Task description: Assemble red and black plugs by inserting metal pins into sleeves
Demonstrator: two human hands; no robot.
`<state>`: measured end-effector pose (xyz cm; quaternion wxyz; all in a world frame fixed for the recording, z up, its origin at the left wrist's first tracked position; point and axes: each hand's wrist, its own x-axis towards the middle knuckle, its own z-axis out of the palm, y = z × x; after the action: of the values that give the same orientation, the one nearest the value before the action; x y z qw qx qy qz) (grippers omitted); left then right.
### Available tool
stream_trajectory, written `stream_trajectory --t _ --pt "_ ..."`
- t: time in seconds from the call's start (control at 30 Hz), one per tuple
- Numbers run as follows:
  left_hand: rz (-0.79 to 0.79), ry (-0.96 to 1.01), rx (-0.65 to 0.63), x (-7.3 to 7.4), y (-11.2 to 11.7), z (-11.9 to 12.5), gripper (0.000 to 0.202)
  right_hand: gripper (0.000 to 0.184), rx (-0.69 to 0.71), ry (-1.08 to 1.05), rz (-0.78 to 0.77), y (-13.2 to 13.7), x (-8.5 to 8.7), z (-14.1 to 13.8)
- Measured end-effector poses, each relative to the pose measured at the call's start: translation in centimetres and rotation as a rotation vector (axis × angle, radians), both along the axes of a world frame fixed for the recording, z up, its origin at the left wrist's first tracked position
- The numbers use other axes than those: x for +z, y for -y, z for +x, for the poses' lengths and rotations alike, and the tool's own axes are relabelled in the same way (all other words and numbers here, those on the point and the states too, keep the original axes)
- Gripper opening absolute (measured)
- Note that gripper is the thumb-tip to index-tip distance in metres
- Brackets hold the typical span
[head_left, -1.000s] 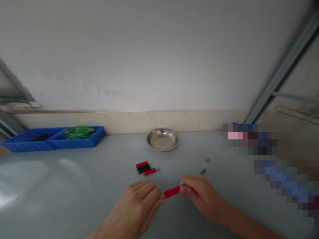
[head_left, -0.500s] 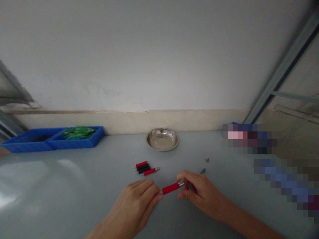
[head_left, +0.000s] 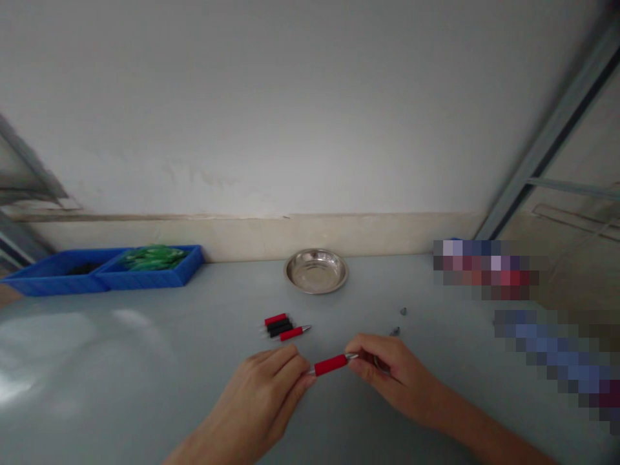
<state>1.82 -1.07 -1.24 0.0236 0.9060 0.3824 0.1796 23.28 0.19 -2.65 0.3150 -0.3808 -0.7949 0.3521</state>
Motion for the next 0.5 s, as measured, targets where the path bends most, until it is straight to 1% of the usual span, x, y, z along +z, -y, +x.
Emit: stream_trajectory --t 0.07,0.17,0.27,0.4,0.5 --pt "-0.005 0.001 0.005 -0.01 0.00 0.02 0.029 0.019 0.004 -0.023 -0.022 -0.02 -0.02 0.06" --pt "-0.007 0.007 0.003 -0.09 -0.05 0.02 0.028 0.027 0.018 -0.060 -0.048 -0.02 0.08 0.04" --pt "-0.016 0.007 -0.003 -0.19 -0.04 -0.06 0.027 0.034 0.015 -0.061 -0.025 0.05 0.28 -0.04" --pt "-0.054 -0.005 -0.007 -0.25 0.02 -0.23 0.025 0.029 -0.029 -0.022 0.032 0.22 0.44 -0.14" --pt "-0.073 0.009 -0.006 -0.21 -0.01 -0.24 0.024 0.023 -0.030 -0.001 0.097 0.28 0.33 -0.13"
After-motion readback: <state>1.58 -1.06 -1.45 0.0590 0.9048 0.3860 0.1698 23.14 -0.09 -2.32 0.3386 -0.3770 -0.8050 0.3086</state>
